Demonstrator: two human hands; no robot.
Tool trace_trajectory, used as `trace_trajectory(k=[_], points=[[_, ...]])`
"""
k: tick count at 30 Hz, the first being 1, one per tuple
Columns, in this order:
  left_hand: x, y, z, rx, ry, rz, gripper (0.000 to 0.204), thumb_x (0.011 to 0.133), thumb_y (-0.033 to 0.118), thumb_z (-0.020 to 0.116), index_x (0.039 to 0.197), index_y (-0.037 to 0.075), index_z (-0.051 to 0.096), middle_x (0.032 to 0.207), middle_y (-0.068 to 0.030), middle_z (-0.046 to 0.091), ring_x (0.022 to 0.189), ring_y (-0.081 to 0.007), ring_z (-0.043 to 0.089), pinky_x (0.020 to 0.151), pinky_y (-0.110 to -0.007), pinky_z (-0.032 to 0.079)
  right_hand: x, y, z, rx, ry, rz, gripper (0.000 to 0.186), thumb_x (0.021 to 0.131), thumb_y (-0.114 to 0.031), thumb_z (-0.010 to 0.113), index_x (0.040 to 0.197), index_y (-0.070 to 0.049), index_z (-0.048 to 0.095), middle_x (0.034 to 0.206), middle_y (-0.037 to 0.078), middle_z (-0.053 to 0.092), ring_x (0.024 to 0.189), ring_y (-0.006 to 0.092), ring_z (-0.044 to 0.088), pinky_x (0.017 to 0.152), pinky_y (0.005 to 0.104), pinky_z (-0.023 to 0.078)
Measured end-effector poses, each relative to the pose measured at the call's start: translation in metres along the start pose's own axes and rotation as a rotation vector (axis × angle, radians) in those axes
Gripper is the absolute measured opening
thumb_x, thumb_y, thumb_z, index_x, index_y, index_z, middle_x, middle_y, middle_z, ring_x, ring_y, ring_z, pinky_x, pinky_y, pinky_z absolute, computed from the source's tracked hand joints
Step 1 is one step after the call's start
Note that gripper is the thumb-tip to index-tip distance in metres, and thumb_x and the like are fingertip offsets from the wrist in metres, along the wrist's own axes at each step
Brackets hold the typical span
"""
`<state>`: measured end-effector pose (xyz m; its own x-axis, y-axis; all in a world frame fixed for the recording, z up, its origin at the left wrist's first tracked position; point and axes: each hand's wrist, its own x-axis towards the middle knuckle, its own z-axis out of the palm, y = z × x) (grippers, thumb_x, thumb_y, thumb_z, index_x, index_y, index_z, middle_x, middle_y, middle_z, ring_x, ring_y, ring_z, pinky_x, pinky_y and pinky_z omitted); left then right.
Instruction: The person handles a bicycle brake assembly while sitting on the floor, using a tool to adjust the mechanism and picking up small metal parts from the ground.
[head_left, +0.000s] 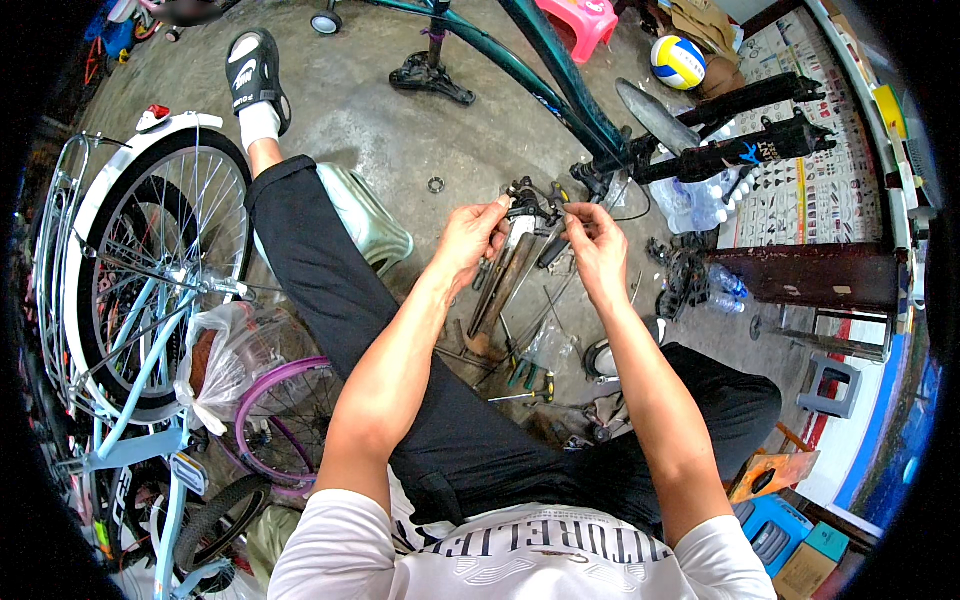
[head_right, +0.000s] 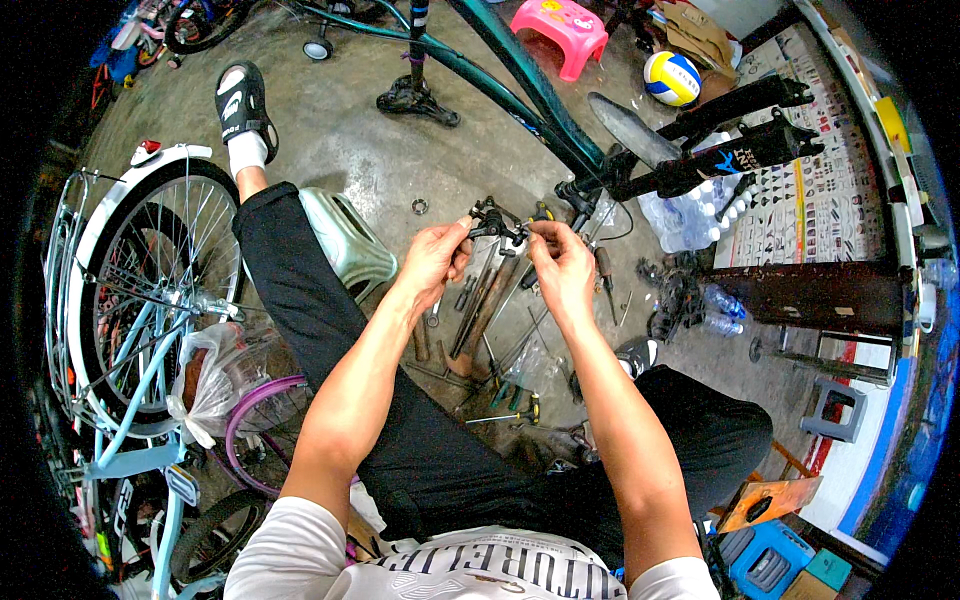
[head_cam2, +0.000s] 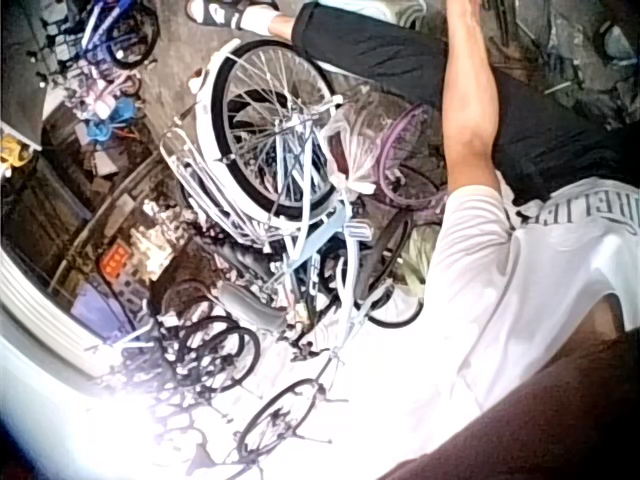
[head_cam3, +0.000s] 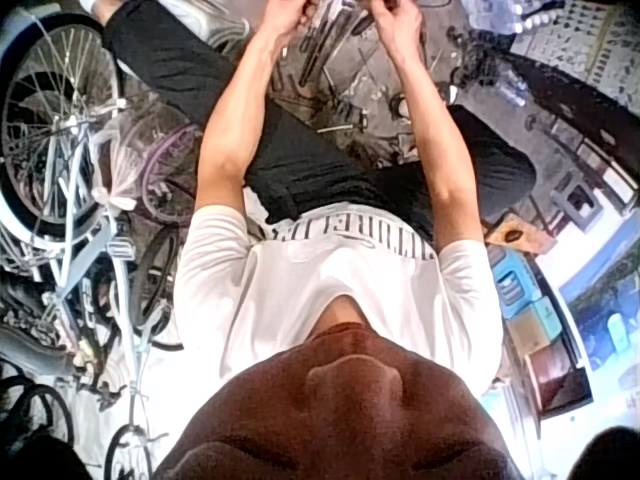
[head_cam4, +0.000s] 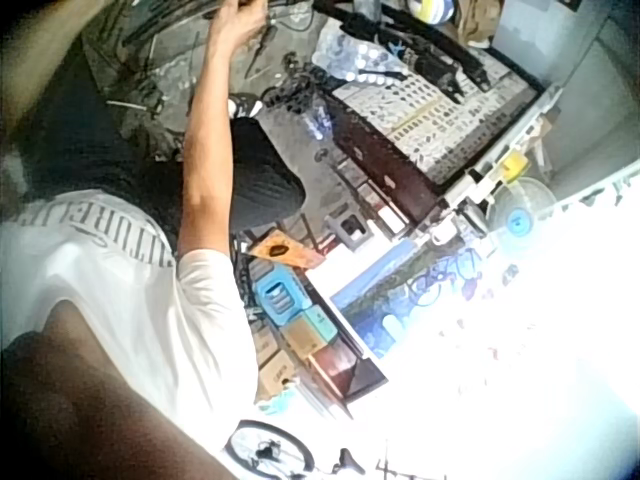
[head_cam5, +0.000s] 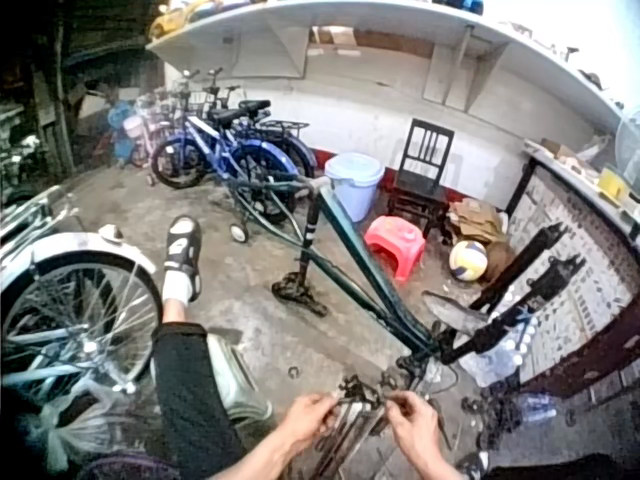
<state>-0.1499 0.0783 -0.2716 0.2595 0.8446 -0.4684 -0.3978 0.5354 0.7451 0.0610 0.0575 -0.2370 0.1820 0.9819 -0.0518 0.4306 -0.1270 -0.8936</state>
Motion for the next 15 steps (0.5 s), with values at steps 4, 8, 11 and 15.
trace_trajectory(k=[4, 8, 11, 15], points=[[0.001, -0.002, -0.001, -0.003, 0.026, -0.045, 0.041, 0.103, 0.039, 0.065, 0.078, 0.007, 0.064, 0.062, 0.0013, 0.056, 0.048, -0.0080, 0.046, 0.044, -0.025, 0.037, -0.002, -0.004, 0.003, 0.017, 0.022, 0.028, 0.019, 0.098, -0.010, 0.068, 0.114, 0.000, 0.069, 0.099, 0.005, 0.072, 0.081, 0.0112, 0.068, 0.074, 0.0267, 0.054], [0.000, -0.001, 0.000, 0.001, 0.035, -0.044, 0.040, 0.103, 0.039, 0.065, 0.079, 0.007, 0.064, 0.062, 0.0012, 0.056, 0.048, -0.0081, 0.047, 0.044, -0.024, 0.037, -0.002, -0.002, 0.004, 0.025, 0.060, 0.039, 0.018, 0.096, -0.009, 0.071, 0.112, 0.000, 0.070, 0.096, 0.004, 0.072, 0.081, 0.0107, 0.068, 0.073, 0.0259, 0.054], [-0.002, 0.000, 0.006, 0.008, 0.043, -0.049, 0.040, 0.103, 0.039, 0.066, 0.080, 0.007, 0.064, 0.063, 0.0009, 0.057, 0.049, -0.0080, 0.048, 0.044, -0.024, 0.038, -0.002, -0.001, 0.004, -0.004, 0.091, 0.014, 0.018, 0.095, -0.010, 0.073, 0.110, 0.001, 0.070, 0.093, 0.005, 0.073, 0.080, 0.0099, 0.068, 0.072, 0.0256, 0.054], [-0.008, 0.000, 0.013, 0.013, 0.058, -0.066, 0.041, 0.102, 0.040, 0.067, 0.079, 0.006, 0.064, 0.063, 0.0007, 0.058, 0.050, -0.0079, 0.050, 0.045, -0.024, 0.039, -0.003, -0.007, 0.008, -0.064, 0.126, -0.026, 0.021, 0.092, -0.016, 0.075, 0.106, 0.000, 0.072, 0.091, 0.011, 0.077, 0.081, 0.0162, 0.073, 0.074, 0.0314, 0.057]])
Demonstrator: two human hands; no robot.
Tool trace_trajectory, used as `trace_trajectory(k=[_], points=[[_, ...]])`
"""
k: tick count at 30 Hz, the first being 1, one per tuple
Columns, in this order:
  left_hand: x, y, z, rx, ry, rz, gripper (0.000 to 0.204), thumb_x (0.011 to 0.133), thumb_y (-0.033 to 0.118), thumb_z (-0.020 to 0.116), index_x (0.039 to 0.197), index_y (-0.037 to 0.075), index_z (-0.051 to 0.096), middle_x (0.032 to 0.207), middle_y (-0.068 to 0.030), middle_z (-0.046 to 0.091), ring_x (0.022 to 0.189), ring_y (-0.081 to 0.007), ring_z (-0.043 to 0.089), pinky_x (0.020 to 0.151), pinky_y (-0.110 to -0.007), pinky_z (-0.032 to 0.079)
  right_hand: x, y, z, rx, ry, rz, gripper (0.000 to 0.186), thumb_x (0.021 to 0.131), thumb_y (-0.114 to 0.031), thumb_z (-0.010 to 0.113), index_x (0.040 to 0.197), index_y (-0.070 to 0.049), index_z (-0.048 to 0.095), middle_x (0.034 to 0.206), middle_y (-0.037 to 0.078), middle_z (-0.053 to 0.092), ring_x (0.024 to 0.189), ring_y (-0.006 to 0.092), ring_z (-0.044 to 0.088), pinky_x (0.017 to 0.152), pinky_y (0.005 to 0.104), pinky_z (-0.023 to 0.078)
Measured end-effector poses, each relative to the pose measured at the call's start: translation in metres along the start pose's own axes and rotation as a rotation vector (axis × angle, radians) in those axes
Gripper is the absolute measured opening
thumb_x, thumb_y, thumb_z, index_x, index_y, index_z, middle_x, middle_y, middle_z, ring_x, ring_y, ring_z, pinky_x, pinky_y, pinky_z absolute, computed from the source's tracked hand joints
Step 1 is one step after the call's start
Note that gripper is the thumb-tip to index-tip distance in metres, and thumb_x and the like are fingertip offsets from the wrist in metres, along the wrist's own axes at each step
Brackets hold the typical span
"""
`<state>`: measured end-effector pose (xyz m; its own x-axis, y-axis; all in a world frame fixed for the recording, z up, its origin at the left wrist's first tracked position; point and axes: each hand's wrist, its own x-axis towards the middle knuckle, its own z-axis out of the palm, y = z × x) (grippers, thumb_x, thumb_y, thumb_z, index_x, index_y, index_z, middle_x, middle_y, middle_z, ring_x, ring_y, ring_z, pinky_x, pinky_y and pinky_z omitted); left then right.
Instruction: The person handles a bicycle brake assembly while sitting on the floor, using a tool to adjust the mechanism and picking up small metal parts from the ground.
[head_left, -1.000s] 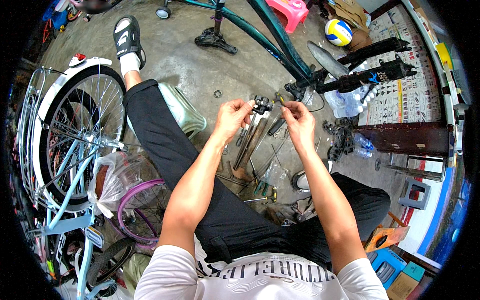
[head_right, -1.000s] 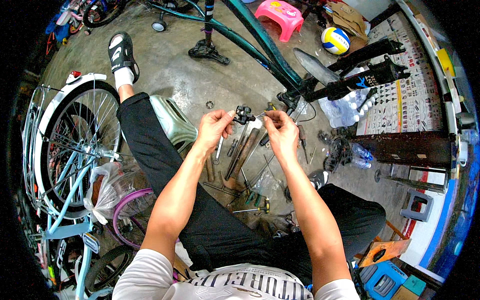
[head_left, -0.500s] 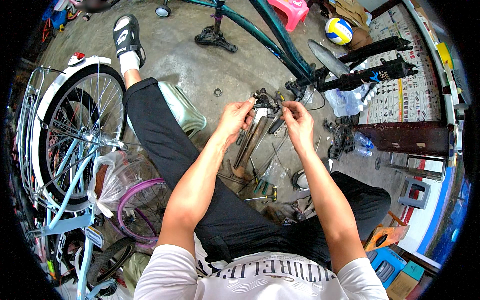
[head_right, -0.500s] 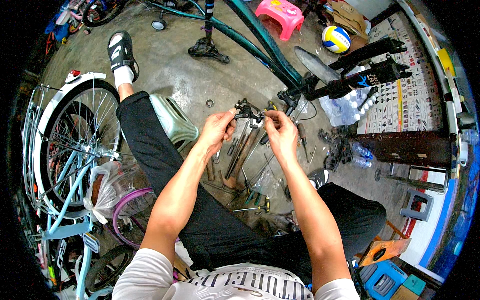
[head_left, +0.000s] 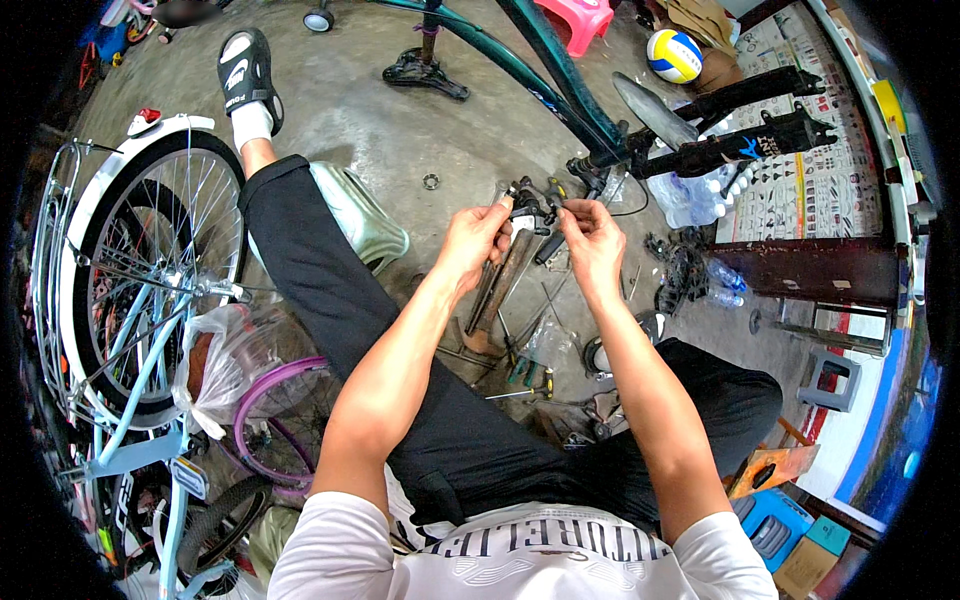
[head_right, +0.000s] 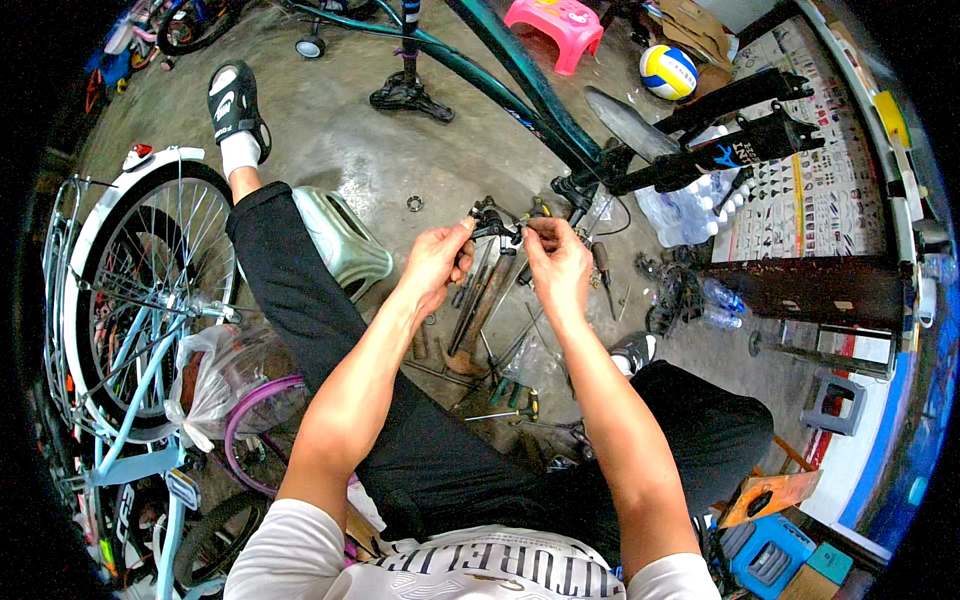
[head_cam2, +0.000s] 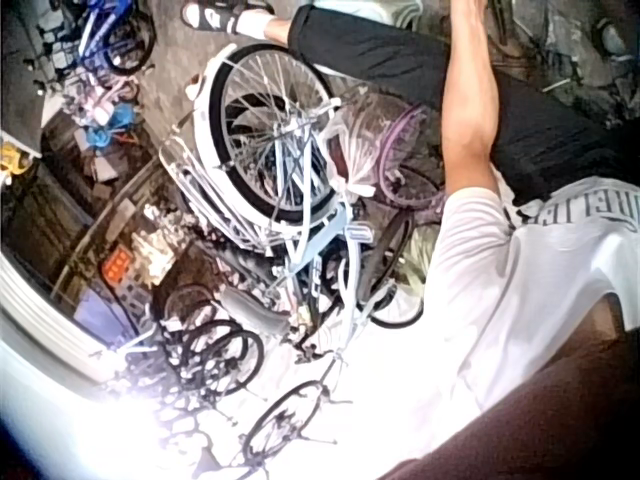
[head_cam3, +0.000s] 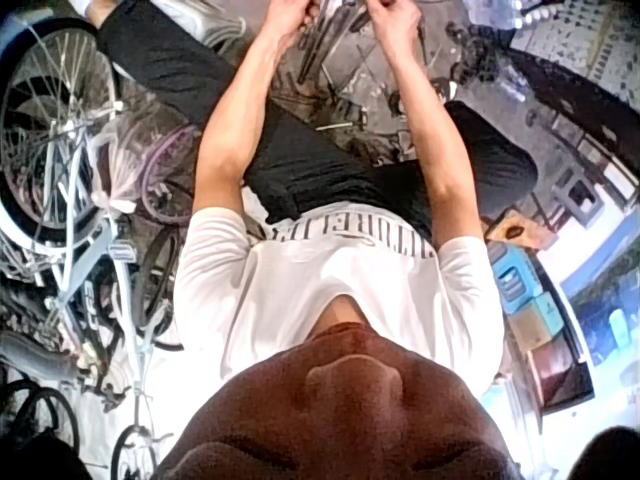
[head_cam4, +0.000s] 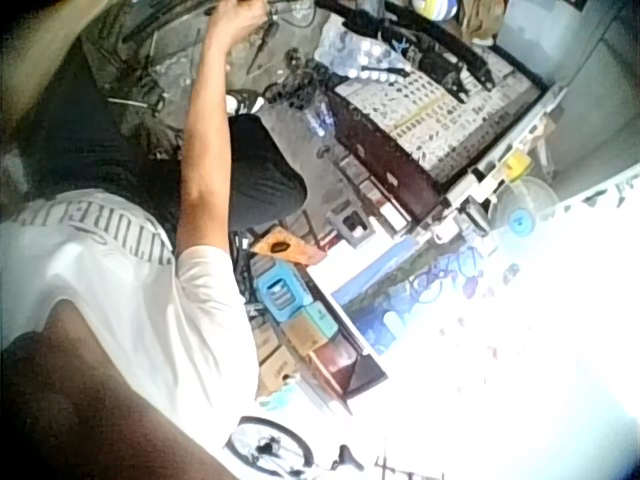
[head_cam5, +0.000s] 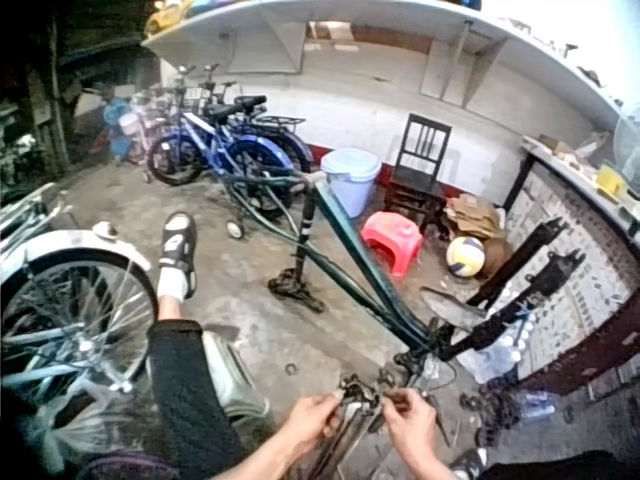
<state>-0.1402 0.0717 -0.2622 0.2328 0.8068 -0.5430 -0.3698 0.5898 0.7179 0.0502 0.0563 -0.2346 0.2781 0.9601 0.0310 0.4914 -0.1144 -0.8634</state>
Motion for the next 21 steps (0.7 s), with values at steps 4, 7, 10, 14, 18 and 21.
trace_trajectory(k=[4, 7, 10, 14, 18, 21], points=[[0.000, -0.004, 0.003, 0.038, 0.005, 0.020, 0.042, 0.102, 0.040, 0.066, 0.075, 0.008, 0.061, 0.062, 0.0003, 0.055, 0.049, -0.0088, 0.045, 0.046, -0.026, 0.036, -0.001, -0.002, 0.001, -0.033, 0.000, -0.020, 0.021, 0.091, -0.015, 0.076, 0.106, 0.000, 0.072, 0.091, 0.012, 0.076, 0.080, 0.0173, 0.074, 0.074, 0.0319, 0.057], [-0.001, -0.006, 0.005, 0.045, -0.012, 0.026, 0.043, 0.102, 0.040, 0.066, 0.074, 0.008, 0.061, 0.062, 0.0003, 0.056, 0.050, -0.0086, 0.046, 0.047, -0.026, 0.038, -0.002, -0.002, 0.002, -0.082, 0.027, -0.079, 0.020, 0.091, -0.014, 0.075, 0.105, 0.000, 0.072, 0.091, 0.013, 0.076, 0.078, 0.0190, 0.074, 0.073, 0.0324, 0.057], [-0.003, -0.007, 0.008, 0.101, -0.016, 0.054, 0.043, 0.103, 0.040, 0.065, 0.074, 0.009, 0.062, 0.063, 0.0002, 0.058, 0.052, -0.0084, 0.048, 0.048, -0.025, 0.039, -0.004, -0.005, 0.001, -0.151, 0.050, -0.147, 0.018, 0.091, -0.013, 0.075, 0.104, -0.001, 0.072, 0.091, 0.014, 0.075, 0.076, 0.0217, 0.074, 0.071, 0.0335, 0.057], [-0.004, -0.010, 0.012, 0.115, -0.014, 0.092, 0.042, 0.103, 0.039, 0.065, 0.075, 0.008, 0.064, 0.064, -0.0002, 0.059, 0.052, -0.0082, 0.050, 0.049, -0.025, 0.039, -0.006, -0.004, 0.000, -0.224, 0.070, -0.210, 0.016, 0.091, -0.012, 0.075, 0.103, -0.002, 0.070, 0.090, 0.014, 0.073, 0.075, 0.0243, 0.074, 0.069, 0.0352, 0.058], [-0.005, -0.011, 0.015, 0.094, -0.027, 0.102, 0.043, 0.103, 0.039, 0.065, 0.076, 0.007, 0.065, 0.063, -0.0005, 0.060, 0.052, -0.0082, 0.050, 0.049, -0.024, 0.039, -0.006, 0.001, 0.002, -0.213, 0.098, -0.204, 0.015, 0.090, -0.012, 0.075, 0.101, -0.003, 0.069, 0.090, 0.013, 0.073, 0.074, 0.0245, 0.073, 0.068, 0.0360, 0.057], [-0.004, -0.014, 0.013, 0.116, -0.027, 0.112, 0.043, 0.103, 0.039, 0.065, 0.076, 0.006, 0.065, 0.063, -0.0011, 0.060, 0.051, -0.0083, 0.050, 0.048, -0.025, 0.039, -0.008, 0.003, 0.005, -0.204, 0.107, -0.203, 0.015, 0.090, -0.012, 0.075, 0.100, -0.003, 0.069, 0.089, 0.013, 0.072, 0.074, 0.0244, 0.073, 0.068, 0.0362, 0.057]])
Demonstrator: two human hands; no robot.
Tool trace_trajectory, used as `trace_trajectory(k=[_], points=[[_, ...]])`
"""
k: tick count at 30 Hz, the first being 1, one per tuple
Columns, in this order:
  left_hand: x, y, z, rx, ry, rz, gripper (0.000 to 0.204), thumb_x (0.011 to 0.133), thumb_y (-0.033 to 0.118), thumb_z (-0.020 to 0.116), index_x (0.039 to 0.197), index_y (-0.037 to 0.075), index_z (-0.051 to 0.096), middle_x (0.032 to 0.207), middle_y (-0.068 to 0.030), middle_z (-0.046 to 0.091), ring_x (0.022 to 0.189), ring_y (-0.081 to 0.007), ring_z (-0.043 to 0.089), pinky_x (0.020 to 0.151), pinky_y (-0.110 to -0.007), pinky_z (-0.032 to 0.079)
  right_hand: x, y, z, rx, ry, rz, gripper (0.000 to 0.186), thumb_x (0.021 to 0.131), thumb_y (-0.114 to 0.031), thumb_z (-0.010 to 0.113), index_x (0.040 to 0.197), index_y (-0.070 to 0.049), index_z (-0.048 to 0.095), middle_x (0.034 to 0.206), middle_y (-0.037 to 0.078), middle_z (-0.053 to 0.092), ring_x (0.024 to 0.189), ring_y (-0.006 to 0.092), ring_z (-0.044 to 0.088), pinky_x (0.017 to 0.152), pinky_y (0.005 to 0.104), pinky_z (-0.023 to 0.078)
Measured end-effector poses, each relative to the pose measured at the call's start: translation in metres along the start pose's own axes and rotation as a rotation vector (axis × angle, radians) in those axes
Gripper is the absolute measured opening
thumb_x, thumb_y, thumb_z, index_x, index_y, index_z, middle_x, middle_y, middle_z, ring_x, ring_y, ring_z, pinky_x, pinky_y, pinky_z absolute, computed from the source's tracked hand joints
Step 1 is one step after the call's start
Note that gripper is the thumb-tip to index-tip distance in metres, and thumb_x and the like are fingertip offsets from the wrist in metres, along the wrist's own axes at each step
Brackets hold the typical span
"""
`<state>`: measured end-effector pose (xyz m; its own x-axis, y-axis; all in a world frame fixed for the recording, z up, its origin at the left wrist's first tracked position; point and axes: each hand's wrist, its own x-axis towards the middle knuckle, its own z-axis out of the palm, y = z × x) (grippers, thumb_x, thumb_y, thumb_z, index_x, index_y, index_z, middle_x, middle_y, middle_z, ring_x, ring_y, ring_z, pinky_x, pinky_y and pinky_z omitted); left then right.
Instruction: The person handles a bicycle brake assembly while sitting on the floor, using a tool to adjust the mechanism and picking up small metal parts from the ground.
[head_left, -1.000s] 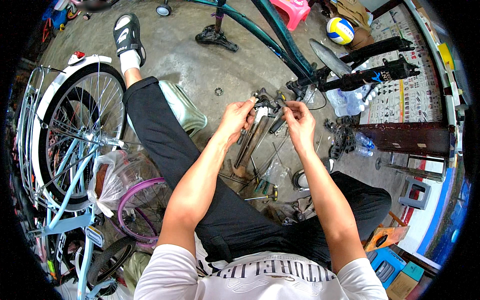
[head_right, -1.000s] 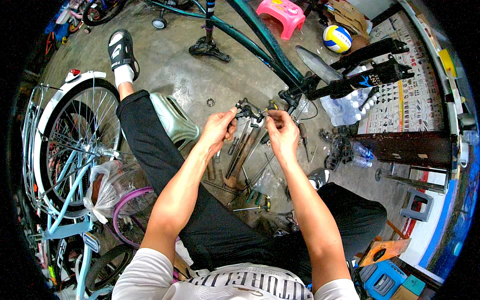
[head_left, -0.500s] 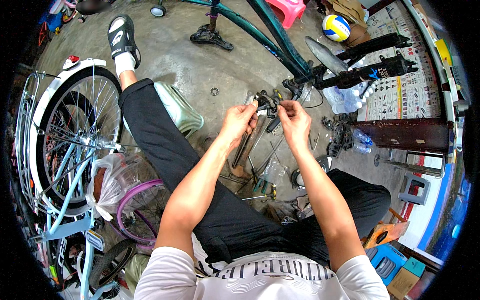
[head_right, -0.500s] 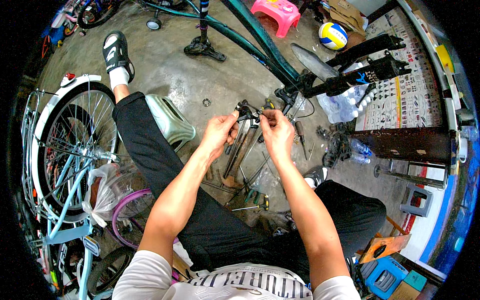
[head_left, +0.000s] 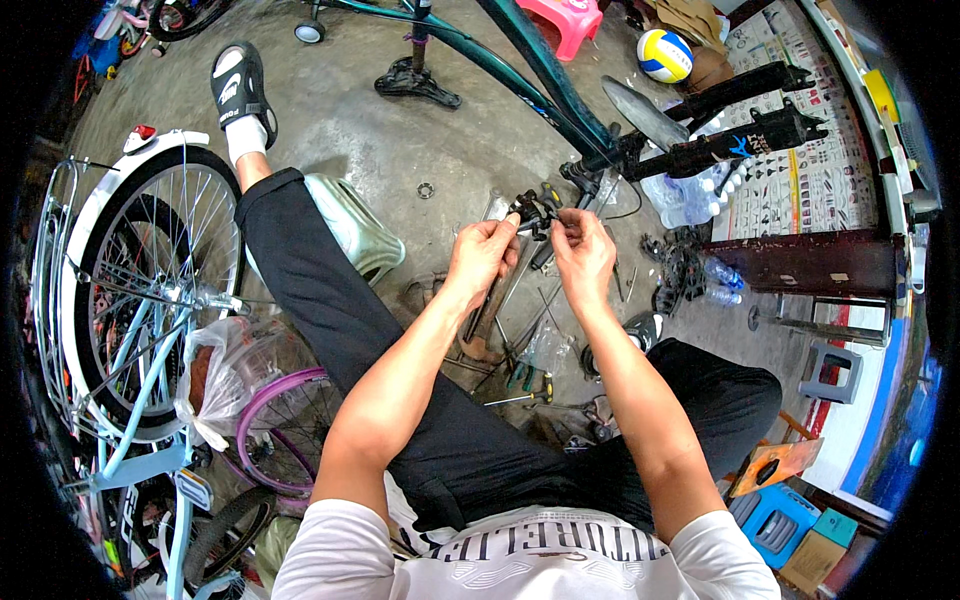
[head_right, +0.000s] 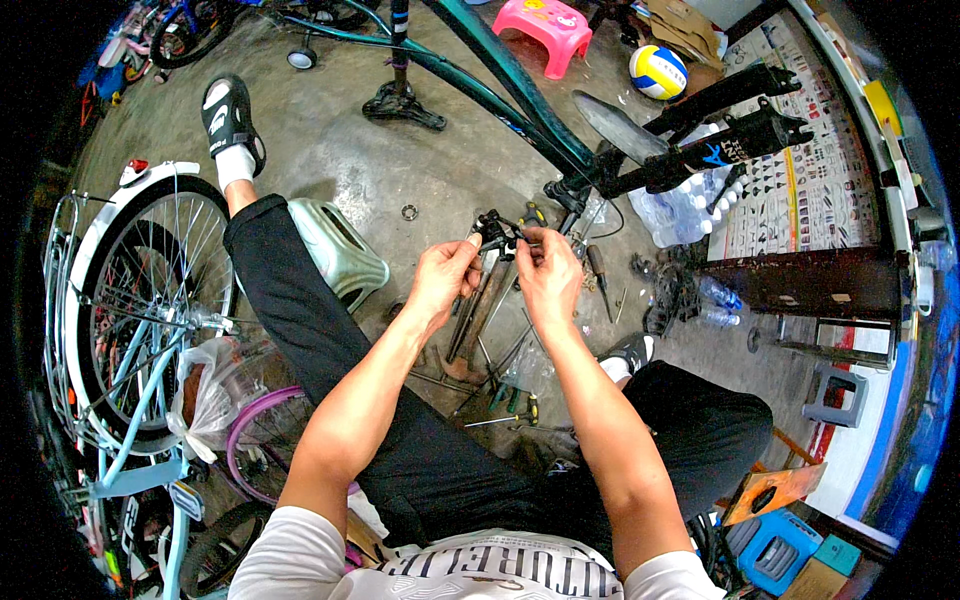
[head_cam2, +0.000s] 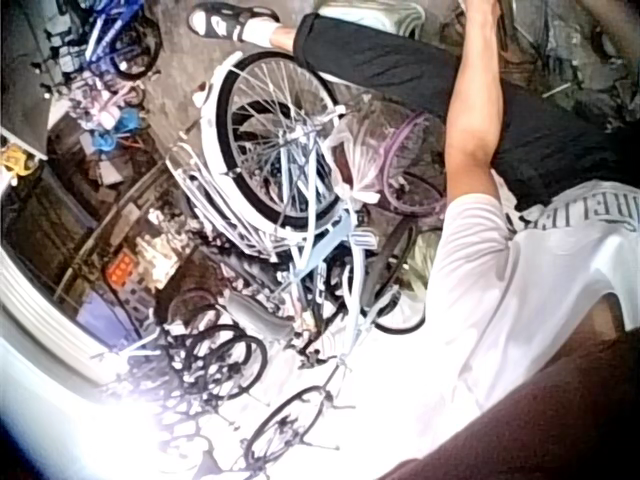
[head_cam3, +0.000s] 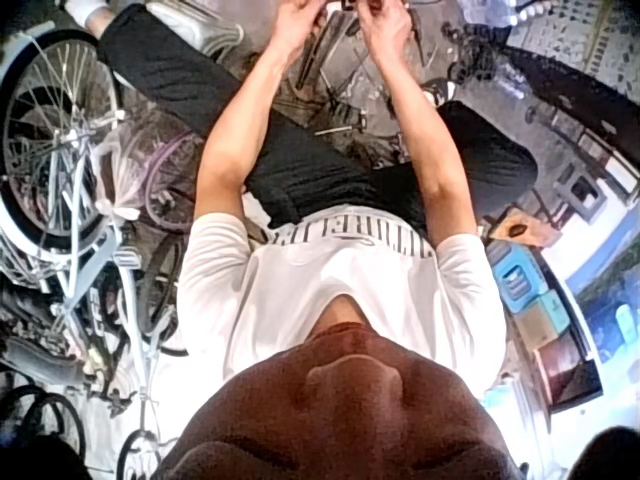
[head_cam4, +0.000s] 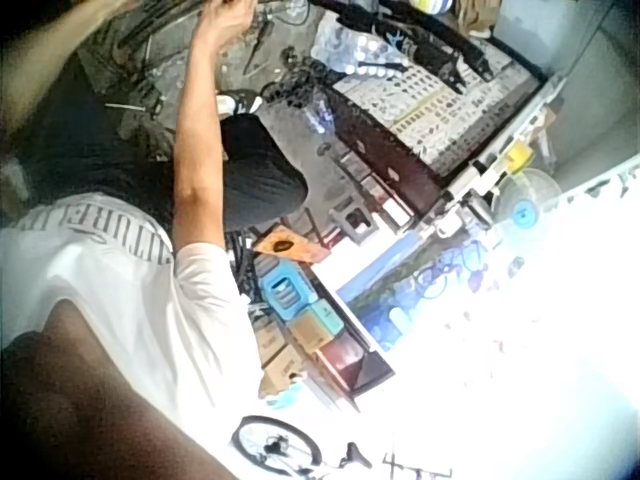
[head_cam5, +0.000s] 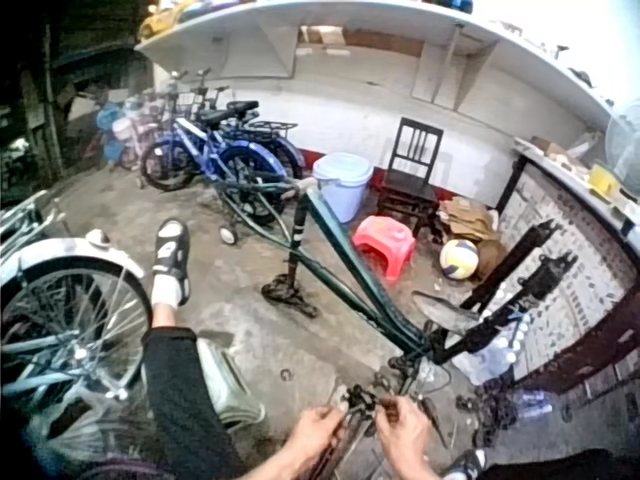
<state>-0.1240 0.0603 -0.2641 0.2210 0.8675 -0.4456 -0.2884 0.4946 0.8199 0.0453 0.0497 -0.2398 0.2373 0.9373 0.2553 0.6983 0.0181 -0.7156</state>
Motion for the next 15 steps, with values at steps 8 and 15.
trace_trajectory(k=[8, 15], points=[[0.0023, -0.0044, 0.0046, 0.048, 0.020, 0.000, 0.040, 0.103, 0.037, 0.065, 0.079, 0.005, 0.065, 0.062, -0.0022, 0.060, 0.050, -0.0093, 0.050, 0.049, -0.026, 0.039, -0.0038, 0.0008, 0.0035, 0.050, 0.014, 0.095, 0.017, 0.090, -0.014, 0.076, 0.098, -0.002, 0.068, 0.089, 0.013, 0.073, 0.075, 0.0245, 0.073, 0.069, 0.0361, 0.057], [0.0021, -0.0067, 0.0087, 0.058, 0.049, 0.022, 0.041, 0.103, 0.036, 0.065, 0.077, 0.004, 0.067, 0.061, -0.0007, 0.061, 0.050, -0.0067, 0.049, 0.048, -0.025, 0.038, -0.0056, 0.0009, 0.0098, 0.151, 0.088, 0.244, 0.024, 0.091, -0.021, 0.078, 0.097, 0.001, 0.071, 0.083, 0.014, 0.075, 0.073, 0.0230, 0.073, 0.070, 0.0349, 0.057]])
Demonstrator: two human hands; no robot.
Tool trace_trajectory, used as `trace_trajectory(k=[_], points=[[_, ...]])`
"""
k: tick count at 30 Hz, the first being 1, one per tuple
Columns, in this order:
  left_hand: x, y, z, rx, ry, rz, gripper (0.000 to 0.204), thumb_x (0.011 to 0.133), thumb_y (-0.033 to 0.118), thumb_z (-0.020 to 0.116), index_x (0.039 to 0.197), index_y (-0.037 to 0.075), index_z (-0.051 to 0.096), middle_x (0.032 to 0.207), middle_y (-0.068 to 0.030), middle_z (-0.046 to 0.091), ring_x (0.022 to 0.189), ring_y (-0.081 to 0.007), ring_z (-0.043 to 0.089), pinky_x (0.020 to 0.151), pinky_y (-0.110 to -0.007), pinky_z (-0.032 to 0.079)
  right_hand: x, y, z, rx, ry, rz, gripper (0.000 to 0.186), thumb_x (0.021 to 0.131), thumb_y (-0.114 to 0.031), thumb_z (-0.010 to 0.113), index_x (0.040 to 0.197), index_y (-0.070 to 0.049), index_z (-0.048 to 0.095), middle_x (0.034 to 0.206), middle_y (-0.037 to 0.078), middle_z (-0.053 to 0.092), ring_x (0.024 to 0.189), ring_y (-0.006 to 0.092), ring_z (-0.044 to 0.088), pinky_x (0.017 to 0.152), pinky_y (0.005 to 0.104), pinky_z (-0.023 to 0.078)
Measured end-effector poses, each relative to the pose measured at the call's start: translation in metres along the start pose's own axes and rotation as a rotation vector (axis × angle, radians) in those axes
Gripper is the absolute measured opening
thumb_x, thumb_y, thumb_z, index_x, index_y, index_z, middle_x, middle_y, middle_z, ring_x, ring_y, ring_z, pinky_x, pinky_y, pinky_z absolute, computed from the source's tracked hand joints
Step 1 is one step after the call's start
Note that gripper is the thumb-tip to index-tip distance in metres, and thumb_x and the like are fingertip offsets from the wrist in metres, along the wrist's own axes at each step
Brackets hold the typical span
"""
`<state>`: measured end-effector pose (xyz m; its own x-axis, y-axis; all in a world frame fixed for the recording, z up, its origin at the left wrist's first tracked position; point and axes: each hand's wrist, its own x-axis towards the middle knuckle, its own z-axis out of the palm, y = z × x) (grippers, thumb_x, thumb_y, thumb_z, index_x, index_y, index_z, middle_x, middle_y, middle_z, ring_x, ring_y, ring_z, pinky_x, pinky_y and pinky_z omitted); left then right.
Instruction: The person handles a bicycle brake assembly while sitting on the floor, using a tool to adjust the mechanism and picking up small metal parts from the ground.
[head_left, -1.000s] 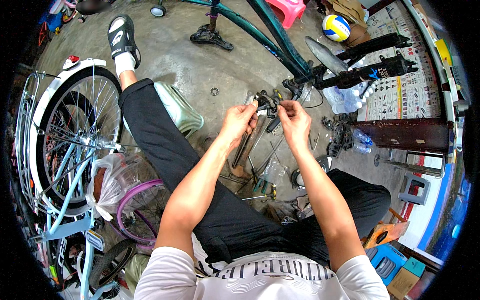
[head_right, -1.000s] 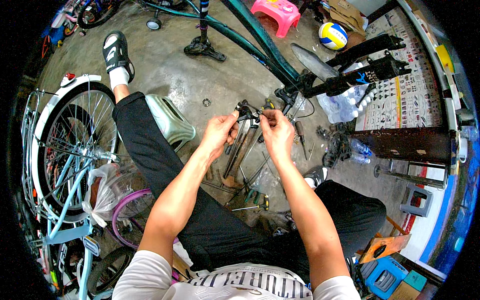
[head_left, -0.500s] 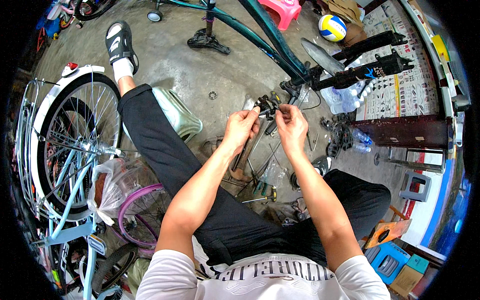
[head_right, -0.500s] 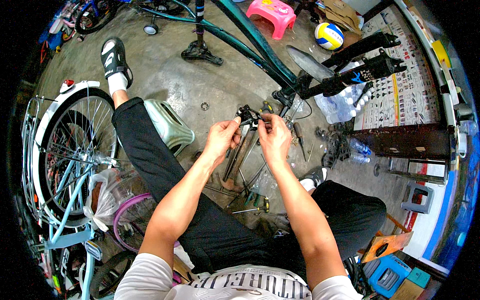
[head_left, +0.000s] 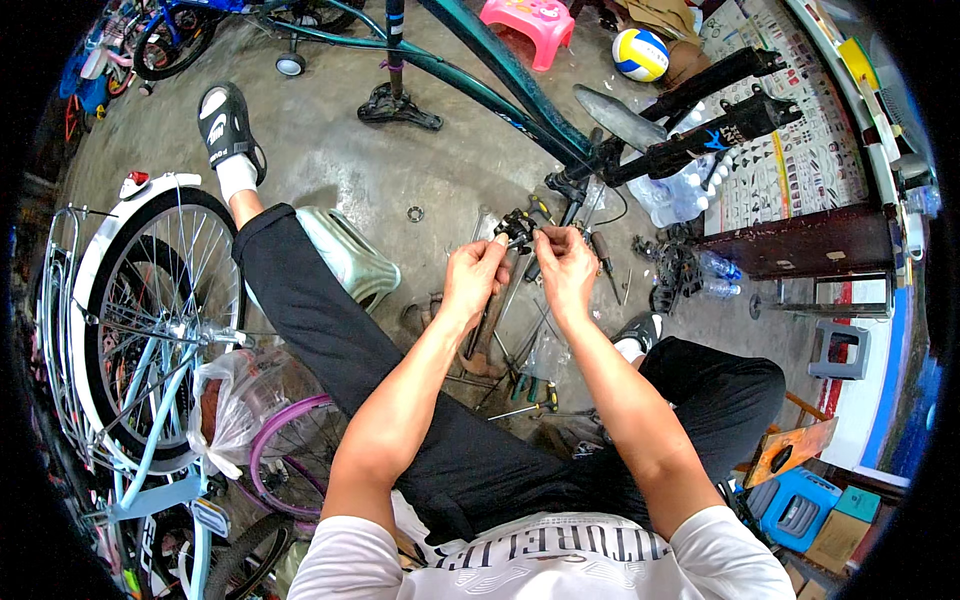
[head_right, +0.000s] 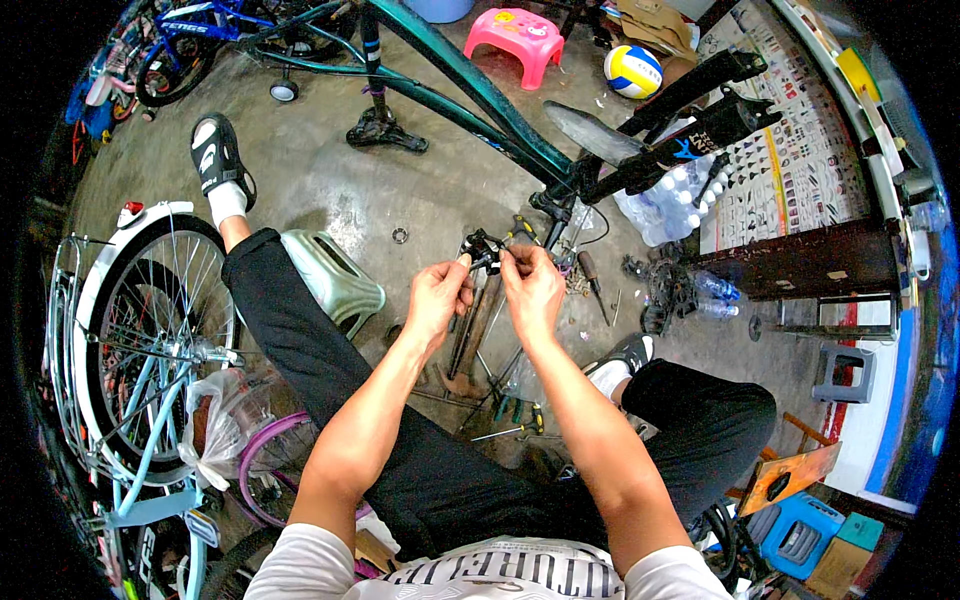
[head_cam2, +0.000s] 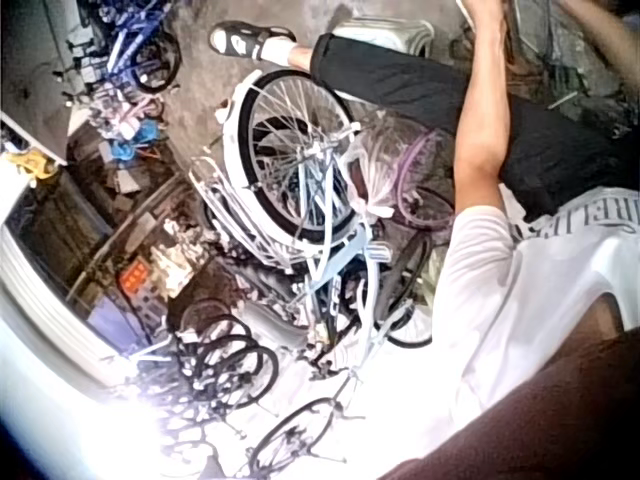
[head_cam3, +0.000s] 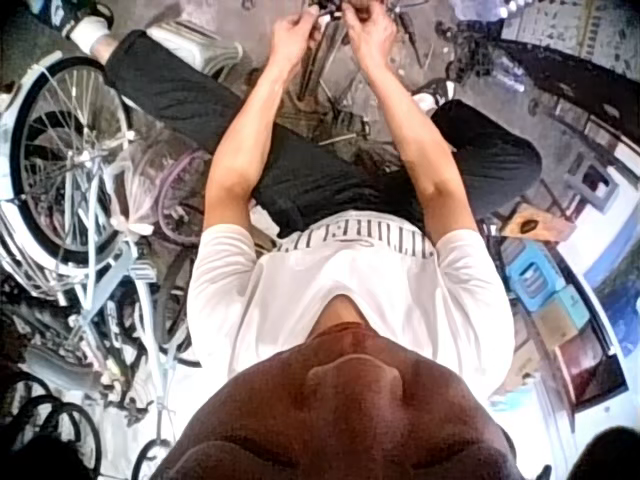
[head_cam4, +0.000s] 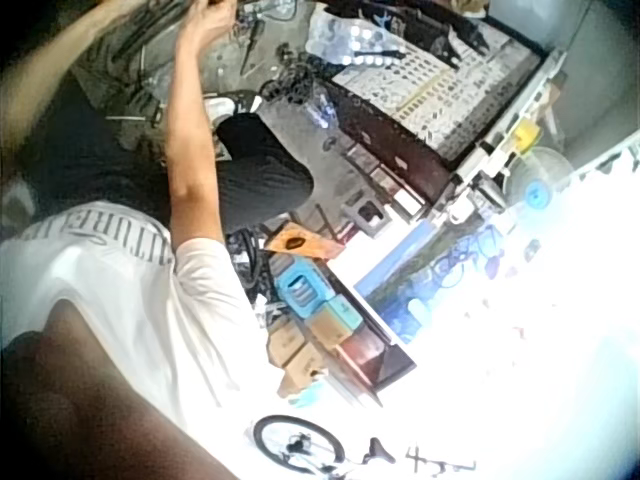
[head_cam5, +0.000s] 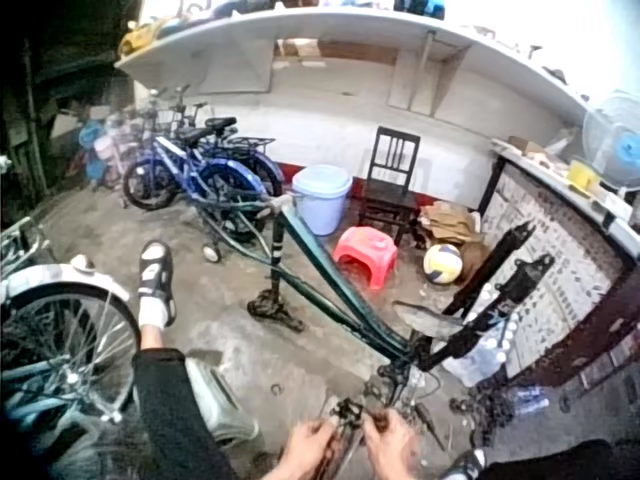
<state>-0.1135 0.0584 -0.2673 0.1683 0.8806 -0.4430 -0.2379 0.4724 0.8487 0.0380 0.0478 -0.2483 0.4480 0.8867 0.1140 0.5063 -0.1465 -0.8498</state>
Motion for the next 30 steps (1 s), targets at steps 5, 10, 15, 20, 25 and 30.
trace_trajectory(k=[5, 10, 15, 20, 25, 30], points=[[-0.004, 0.003, 0.000, 0.014, -0.003, 0.015, 0.040, 0.102, 0.035, 0.066, 0.078, 0.004, 0.067, 0.061, -0.0010, 0.062, 0.050, -0.0067, 0.050, 0.048, -0.025, 0.039, -0.004, -0.001, 0.004, -0.030, 0.028, 0.087, 0.029, 0.093, -0.027, 0.076, 0.094, 0.002, 0.071, 0.078, 0.013, 0.074, 0.069, 0.0205, 0.070, 0.070, 0.0344, 0.056], [-0.003, 0.001, 0.003, 0.042, 0.011, 0.024, 0.040, 0.102, 0.035, 0.066, 0.077, 0.004, 0.067, 0.061, -0.0012, 0.062, 0.051, -0.0066, 0.050, 0.048, -0.025, 0.039, -0.002, 0.016, 0.012, 0.062, -0.005, 0.258, 0.037, 0.097, -0.034, 0.071, 0.091, 0.003, 0.070, 0.077, 0.012, 0.073, 0.067, 0.0185, 0.069, 0.066, 0.0350, 0.055], [0.000, -0.001, 0.000, 0.168, 0.013, 0.019, 0.040, 0.103, 0.036, 0.065, 0.079, 0.005, 0.067, 0.063, -0.0006, 0.062, 0.053, -0.0073, 0.052, 0.050, -0.024, 0.040, -0.002, 0.019, 0.020, 0.226, -0.064, 0.439, 0.039, 0.102, -0.035, 0.063, 0.089, 0.001, 0.067, 0.076, 0.008, 0.069, 0.063, 0.0145, 0.065, 0.059, 0.0302, 0.051], [0.002, -0.001, -0.005, 0.192, 0.007, 0.053, 0.039, 0.102, 0.036, 0.067, 0.078, 0.005, 0.067, 0.061, 0.0000, 0.061, 0.051, -0.0062, 0.051, 0.049, -0.024, 0.039, -0.008, 0.016, 0.023, 0.334, -0.106, 0.507, 0.037, 0.098, -0.034, 0.065, 0.096, 0.002, 0.067, 0.079, 0.009, 0.069, 0.066, 0.0154, 0.067, 0.062, 0.0316, 0.052], [-0.002, 0.005, -0.008, 0.317, -0.007, 0.047, 0.040, 0.102, 0.037, 0.066, 0.077, 0.005, 0.066, 0.060, 0.0005, 0.059, 0.051, -0.0063, 0.049, 0.049, -0.024, 0.037, -0.015, 0.023, 0.027, 0.556, -0.172, 0.664, 0.039, 0.104, -0.038, 0.055, 0.092, -0.002, 0.061, 0.075, 0.005, 0.062, 0.059, 0.0147, 0.061, 0.055, 0.0311, 0.049], [-0.002, 0.009, -0.023, 0.341, 0.058, 0.052, 0.041, 0.102, 0.036, 0.066, 0.075, 0.005, 0.066, 0.060, 0.0008, 0.059, 0.050, -0.0058, 0.048, 0.048, -0.024, 0.036, -0.021, 0.008, 0.032, 0.604, -0.207, 0.717, 0.037, 0.106, -0.038, 0.052, 0.097, -0.002, 0.060, 0.074, 0.004, 0.061, 0.057, 0.0137, 0.058, 0.052, 0.0302, 0.046]])
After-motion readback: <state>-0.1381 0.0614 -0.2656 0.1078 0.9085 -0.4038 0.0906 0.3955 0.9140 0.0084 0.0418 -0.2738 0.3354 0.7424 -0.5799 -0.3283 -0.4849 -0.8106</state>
